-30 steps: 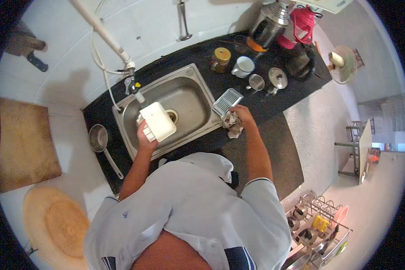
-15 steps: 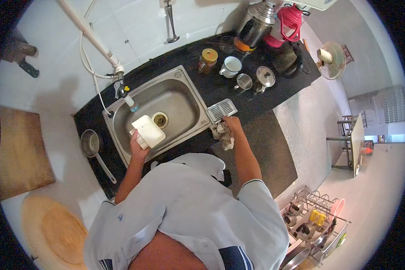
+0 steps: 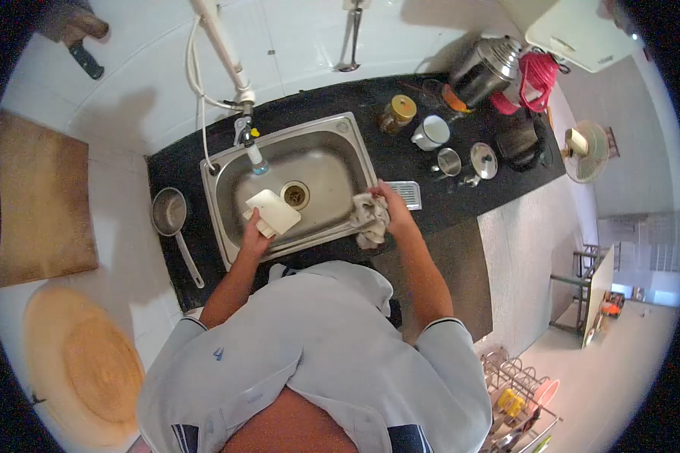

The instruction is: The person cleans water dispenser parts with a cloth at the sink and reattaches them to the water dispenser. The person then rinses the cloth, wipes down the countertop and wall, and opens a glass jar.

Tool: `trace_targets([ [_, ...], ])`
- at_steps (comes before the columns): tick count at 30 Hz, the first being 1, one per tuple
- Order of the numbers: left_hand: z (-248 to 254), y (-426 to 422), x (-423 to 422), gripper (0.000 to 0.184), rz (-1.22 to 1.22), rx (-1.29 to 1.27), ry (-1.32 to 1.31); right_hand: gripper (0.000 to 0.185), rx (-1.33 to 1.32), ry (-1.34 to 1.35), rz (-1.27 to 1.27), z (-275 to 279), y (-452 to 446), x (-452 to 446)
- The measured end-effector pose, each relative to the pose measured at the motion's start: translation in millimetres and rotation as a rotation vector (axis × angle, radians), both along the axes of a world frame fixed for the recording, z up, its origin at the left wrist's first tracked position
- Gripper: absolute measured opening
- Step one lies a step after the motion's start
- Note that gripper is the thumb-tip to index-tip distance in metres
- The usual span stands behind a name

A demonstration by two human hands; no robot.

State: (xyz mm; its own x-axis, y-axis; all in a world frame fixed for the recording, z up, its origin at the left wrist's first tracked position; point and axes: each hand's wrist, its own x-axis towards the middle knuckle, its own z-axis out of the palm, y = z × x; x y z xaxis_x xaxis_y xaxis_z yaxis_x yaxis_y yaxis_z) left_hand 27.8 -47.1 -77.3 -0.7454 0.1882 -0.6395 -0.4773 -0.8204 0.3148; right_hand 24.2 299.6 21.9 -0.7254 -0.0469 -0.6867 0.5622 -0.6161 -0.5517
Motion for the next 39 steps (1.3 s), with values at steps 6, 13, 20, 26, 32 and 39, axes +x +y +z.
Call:
trace_targets([
  [6,-40,-9,-15,0.042,0.058,-0.05,0.045,0.049,0.726,0.466,0.545,52,-104,-106],
  [13,-40,-10,-45,0.042,0.113,-0.104,0.035,0.067,1.516,0.758,0.828,113,-228,-179],
  [20,-46,-3,-67,0.036,0.132,-0.096,-0.024,0.05,1.558,0.686,0.912,89,-244,-198],
  [26,-40,5,-76,0.039,0.06,-0.056,-0.034,0.04,1.561,0.893,1.008,71,-233,-208],
  [32,-47,5,-76,0.035,0.01,0.035,-0.036,0.041,1.434,1.064,1.034,64,-222,-213],
  [39,-55,6,-75,0.041,0.015,0.085,-0.006,0.042,0.981,0.707,0.523,43,-196,-176],
])
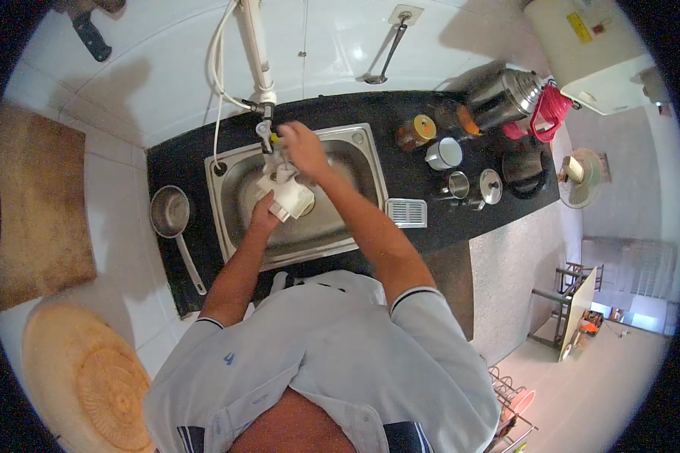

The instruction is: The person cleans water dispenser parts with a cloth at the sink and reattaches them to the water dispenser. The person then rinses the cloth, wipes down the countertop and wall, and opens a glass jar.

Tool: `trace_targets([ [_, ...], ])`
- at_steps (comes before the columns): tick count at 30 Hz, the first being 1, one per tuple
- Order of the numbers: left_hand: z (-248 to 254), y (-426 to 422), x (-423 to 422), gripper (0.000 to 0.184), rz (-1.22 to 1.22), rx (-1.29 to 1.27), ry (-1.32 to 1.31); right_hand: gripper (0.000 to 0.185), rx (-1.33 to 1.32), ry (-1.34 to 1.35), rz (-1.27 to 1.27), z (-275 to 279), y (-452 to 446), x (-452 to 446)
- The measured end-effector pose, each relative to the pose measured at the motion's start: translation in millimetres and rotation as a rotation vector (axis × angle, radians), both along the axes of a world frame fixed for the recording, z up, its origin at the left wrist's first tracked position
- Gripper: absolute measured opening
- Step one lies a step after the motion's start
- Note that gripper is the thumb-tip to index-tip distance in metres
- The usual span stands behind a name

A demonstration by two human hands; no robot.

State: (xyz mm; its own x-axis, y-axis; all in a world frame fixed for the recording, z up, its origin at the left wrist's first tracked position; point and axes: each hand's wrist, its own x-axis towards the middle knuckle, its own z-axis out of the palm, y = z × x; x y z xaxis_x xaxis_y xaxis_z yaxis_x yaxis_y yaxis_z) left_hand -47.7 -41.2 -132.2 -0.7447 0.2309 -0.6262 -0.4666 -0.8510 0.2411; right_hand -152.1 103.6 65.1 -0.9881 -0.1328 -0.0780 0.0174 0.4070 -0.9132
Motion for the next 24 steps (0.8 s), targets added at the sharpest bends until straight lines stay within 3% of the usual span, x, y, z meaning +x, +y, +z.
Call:
trace_targets([
  [1,18,0,3,0.04,-0.011,-0.055,0.008,0.042,-0.127,-0.101,-0.177,-29,7,6],
  [3,31,2,8,0.039,-0.016,-0.119,0.01,0.044,-0.186,-0.211,-0.247,-82,23,31],
  [7,19,5,11,0.039,-0.078,-0.123,0.071,0.042,-0.058,-0.158,-0.119,-121,2,79],
  [9,17,8,11,0.039,-0.093,-0.156,0.048,0.037,0.363,0.576,-0.042,-116,-9,95],
  [10,23,10,11,0.039,-0.098,-0.178,0.036,0.037,0.362,0.581,-0.044,-112,-10,93],
  [12,24,9,11,0.039,-0.102,-0.204,0.018,0.047,0.588,0.141,0.047,-103,-10,92],
  [15,21,-1,11,0.041,-0.142,-0.43,-0.003,0.039,0.656,-0.059,0.242,-77,-4,86],
  [17,48,-4,5,0.043,0.02,-0.456,0.013,0.039,0.73,0.036,0.364,-66,2,94],
  [19,57,-6,-2,0.042,-0.089,-0.501,-0.029,0.038,0.811,0.131,0.513,-67,7,96],
  [20,60,-7,-3,0.04,-0.202,-0.559,-0.07,0.035,0.779,0.076,0.454,-73,3,95],
  [22,52,2,7,0.038,-0.208,-0.498,-0.069,0.033,0.736,0.016,0.381,-85,-5,91],
  [24,44,17,16,0.036,-0.216,-0.433,-0.062,0.031,0.622,0.059,0.038,-93,-6,76],
])
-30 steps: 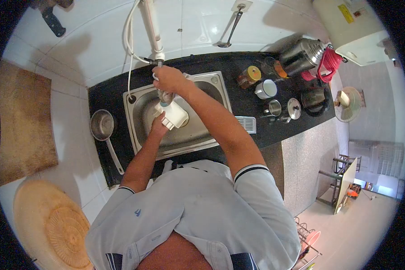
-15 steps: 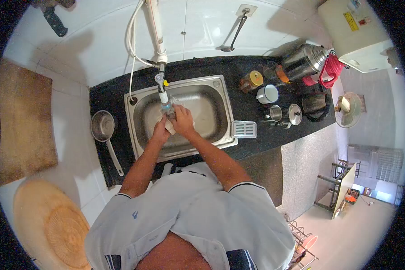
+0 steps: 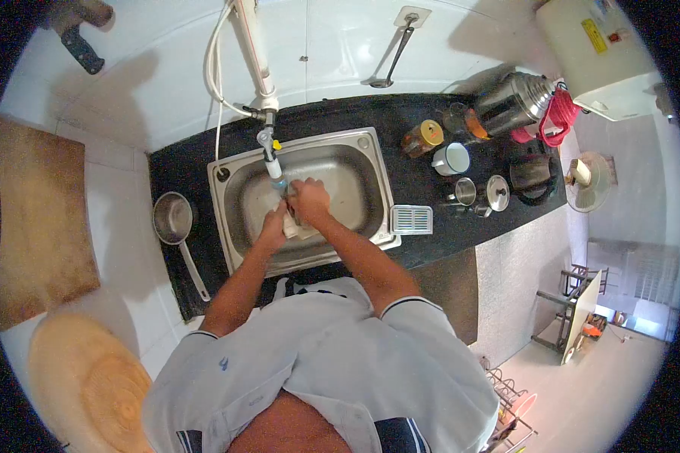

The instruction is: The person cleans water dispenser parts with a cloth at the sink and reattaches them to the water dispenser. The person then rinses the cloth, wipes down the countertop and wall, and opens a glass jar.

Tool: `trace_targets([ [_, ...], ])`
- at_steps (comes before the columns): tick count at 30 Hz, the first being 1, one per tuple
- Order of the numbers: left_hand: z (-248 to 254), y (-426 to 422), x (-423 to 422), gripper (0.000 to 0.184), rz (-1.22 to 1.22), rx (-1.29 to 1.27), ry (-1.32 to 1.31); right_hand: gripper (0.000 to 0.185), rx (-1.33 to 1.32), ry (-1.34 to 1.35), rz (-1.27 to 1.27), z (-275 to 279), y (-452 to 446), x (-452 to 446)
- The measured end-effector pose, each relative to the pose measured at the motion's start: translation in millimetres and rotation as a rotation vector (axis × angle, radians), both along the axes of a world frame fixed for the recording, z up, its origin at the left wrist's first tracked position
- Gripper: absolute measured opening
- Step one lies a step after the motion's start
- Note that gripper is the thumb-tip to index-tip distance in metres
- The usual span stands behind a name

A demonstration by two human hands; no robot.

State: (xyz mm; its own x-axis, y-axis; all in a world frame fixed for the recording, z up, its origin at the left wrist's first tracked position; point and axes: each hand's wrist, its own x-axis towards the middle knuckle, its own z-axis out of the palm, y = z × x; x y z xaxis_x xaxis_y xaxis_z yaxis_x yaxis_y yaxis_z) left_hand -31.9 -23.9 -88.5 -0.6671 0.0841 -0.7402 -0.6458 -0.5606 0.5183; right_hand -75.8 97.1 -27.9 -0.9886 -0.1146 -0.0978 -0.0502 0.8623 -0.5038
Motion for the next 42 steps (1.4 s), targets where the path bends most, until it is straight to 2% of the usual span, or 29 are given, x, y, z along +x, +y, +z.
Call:
trace_targets([
  [2,-7,8,8,0.034,0.064,0.202,0.064,0.031,-0.017,0.069,-0.031,-7,-4,-5],
  [4,-2,4,6,0.036,0.03,0.139,0.138,0.031,-0.033,0.133,-0.059,-8,-6,-3],
  [6,0,0,-1,0.036,0.192,0.119,0.034,0.034,-0.031,-0.128,0.133,-5,-3,-1],
  [10,-5,2,8,0.033,0.163,0.19,0.073,0.033,0.009,-0.285,0.287,12,13,-3],
  [13,-5,17,15,0.032,0.249,0.176,0.021,0.034,0.148,-0.409,0.357,13,23,-10],
  [15,-4,20,18,0.03,0.261,0.092,0.035,0.035,0.109,-0.229,0.044,0,22,-10],
  [16,-5,20,15,0.03,0.264,0.091,0.04,0.035,0.108,-0.224,0.047,-3,17,-12],
  [18,-3,16,15,0.027,0.061,-0.092,0.167,0.036,-0.093,-0.142,-0.256,-10,0,-9],
  [19,-2,13,12,0.027,0.059,-0.094,0.169,0.036,-0.096,-0.14,-0.257,-13,-4,-8],
  [21,3,3,4,0.025,-0.023,-0.201,0.282,0.037,-0.134,-0.111,0.012,-13,-7,-6],
  [22,5,-4,3,0.025,-0.026,-0.2,0.281,0.037,-0.133,-0.112,0.009,-11,-3,-7],
  [24,14,-17,1,0.027,-0.022,-0.177,0.239,0.036,-0.156,-0.348,0.259,-6,9,-13],
  [25,21,-19,1,0.027,-0.024,-0.178,0.237,0.036,-0.158,-0.35,0.257,-2,13,-14],
  [27,32,-21,1,0.027,-0.006,-0.193,0.151,0.036,0.156,-0.268,0.403,6,22,-15],
  [28,28,-21,2,0.027,-0.004,-0.19,0.152,0.036,0.159,-0.267,0.404,8,20,-14],
  [30,15,-21,2,0.027,-0.18,-0.18,0.116,0.032,0.138,-0.177,0.093,12,13,-15],
  [31,9,-19,4,0.027,-0.179,-0.179,0.117,0.032,0.138,-0.177,0.094,6,10,-15],
  [33,7,-14,9,0.029,-0.153,-0.155,0.203,0.029,0.036,0.109,0.08,-3,4,-11],
  [36,20,-22,1,0.031,-0.124,-0.253,0.198,0.023,0.096,0.122,0.21,-7,8,-6],
  [37,19,-21,0,0.031,-0.121,-0.252,0.194,0.023,0.097,0.118,0.214,-8,7,-1],
  [39,18,-19,-9,0.029,0.152,-0.224,0.182,0.021,0.298,0.004,0.311,-6,2,2],
  [40,17,-20,-11,0.029,0.156,-0.222,0.184,0.021,0.3,0.006,0.314,-4,2,3],
  [42,15,-20,-11,0.028,0.121,-0.328,0.221,0.022,0.17,-0.296,0.514,3,4,6],
])
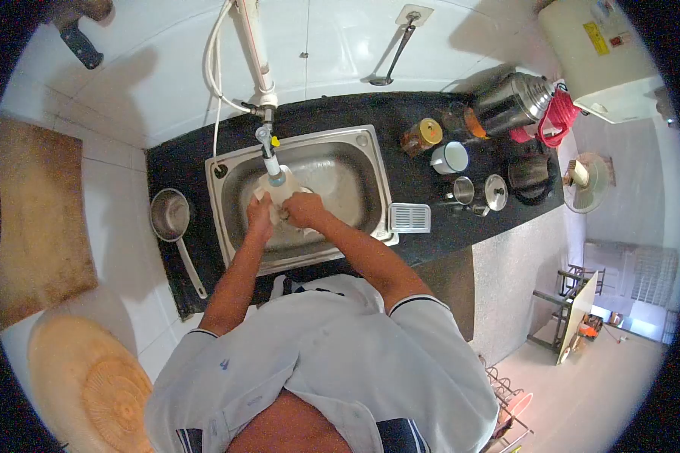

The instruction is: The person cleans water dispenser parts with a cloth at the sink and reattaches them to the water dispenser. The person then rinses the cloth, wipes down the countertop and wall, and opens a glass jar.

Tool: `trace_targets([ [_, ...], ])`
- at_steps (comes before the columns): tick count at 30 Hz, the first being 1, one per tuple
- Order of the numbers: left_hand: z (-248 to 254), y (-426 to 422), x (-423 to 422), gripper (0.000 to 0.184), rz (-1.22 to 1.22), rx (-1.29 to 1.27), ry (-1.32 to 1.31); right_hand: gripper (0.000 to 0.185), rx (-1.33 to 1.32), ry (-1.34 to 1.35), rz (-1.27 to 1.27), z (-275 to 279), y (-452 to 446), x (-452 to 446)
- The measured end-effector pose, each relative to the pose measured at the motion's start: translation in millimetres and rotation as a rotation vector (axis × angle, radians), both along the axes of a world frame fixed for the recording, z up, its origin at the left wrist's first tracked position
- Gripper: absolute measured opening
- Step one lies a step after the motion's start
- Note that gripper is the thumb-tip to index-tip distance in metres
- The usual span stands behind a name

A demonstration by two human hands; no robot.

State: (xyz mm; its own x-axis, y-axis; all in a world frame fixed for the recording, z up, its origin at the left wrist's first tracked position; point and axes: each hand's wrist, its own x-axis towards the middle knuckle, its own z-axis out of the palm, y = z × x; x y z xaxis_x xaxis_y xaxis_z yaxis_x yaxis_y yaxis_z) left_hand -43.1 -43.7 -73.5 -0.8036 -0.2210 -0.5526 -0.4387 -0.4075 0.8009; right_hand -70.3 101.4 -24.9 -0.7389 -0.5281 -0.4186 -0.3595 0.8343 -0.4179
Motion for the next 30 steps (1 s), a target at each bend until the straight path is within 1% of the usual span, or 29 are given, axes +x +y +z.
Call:
trace_targets([
  [1,0,1,2,0.028,-0.004,0.002,-0.003,0.022,0.002,-0.003,-0.004,4,0,1],
  [3,0,1,5,0.027,0.042,0.189,-0.03,0.026,-0.034,-0.085,-0.106,10,-2,-1],
  [4,0,1,6,0.027,0.041,0.189,-0.03,0.026,-0.035,-0.085,-0.107,2,-2,0],
  [5,-1,1,6,0.027,-0.04,0.173,-0.101,0.027,-0.17,-0.047,-0.262,-9,-2,-1],
  [6,-5,0,9,0.026,-0.121,0.156,-0.174,0.028,-0.306,-0.011,-0.416,-8,-5,-2],
  [7,-9,0,13,0.026,-0.12,0.152,-0.174,0.028,-0.31,-0.012,-0.415,-6,-10,-3],
  [9,-13,8,21,0.024,-0.18,0.265,-0.13,0.03,-0.207,0.054,-0.764,-3,-16,-11],
  [10,-13,11,21,0.024,-0.182,0.265,-0.134,0.03,-0.207,0.051,-0.767,-5,-18,-13],
  [12,-11,15,19,0.025,-0.166,0.09,0.0,0.032,-0.243,0.155,-0.809,-6,-19,-12],
  [13,-8,14,15,0.025,-0.166,0.094,-0.003,0.032,-0.239,0.153,-0.809,-5,-18,-10],
  [15,-2,7,3,0.024,-0.069,-0.023,-0.038,0.029,-0.175,0.06,-0.575,-4,-17,-7],
  [16,1,5,-1,0.024,-0.066,-0.022,-0.039,0.029,-0.174,0.058,-0.572,-6,-15,-3],
  [18,4,3,-9,0.024,0.027,0.049,0.034,0.024,-0.231,0.061,-0.377,-7,-7,1],
  [19,-2,2,-9,0.024,0.028,0.049,0.036,0.024,-0.232,0.063,-0.376,-6,0,-2],
  [21,-12,2,-4,0.024,-0.007,-0.015,0.011,0.021,-0.11,0.154,-0.055,-6,14,-6],
  [22,-15,4,-1,0.024,-0.015,-0.014,0.006,0.021,-0.109,0.149,-0.063,-7,18,-9],
  [24,-19,12,2,0.025,0.099,0.19,0.021,0.021,0.166,0.314,0.019,-4,24,-18],
  [25,-21,13,1,0.025,0.098,0.19,0.021,0.021,0.167,0.314,0.018,-1,25,-20],
  [27,-22,12,-1,0.025,0.128,0.153,0.064,0.023,0.091,0.342,-0.242,7,23,-23],
  [28,-19,10,-2,0.025,0.128,0.15,0.064,0.023,0.089,0.342,-0.242,9,21,-23],
  [30,-15,5,-3,0.026,0.045,-0.017,0.09,0.025,-0.067,0.368,-0.529,12,18,-22],
])
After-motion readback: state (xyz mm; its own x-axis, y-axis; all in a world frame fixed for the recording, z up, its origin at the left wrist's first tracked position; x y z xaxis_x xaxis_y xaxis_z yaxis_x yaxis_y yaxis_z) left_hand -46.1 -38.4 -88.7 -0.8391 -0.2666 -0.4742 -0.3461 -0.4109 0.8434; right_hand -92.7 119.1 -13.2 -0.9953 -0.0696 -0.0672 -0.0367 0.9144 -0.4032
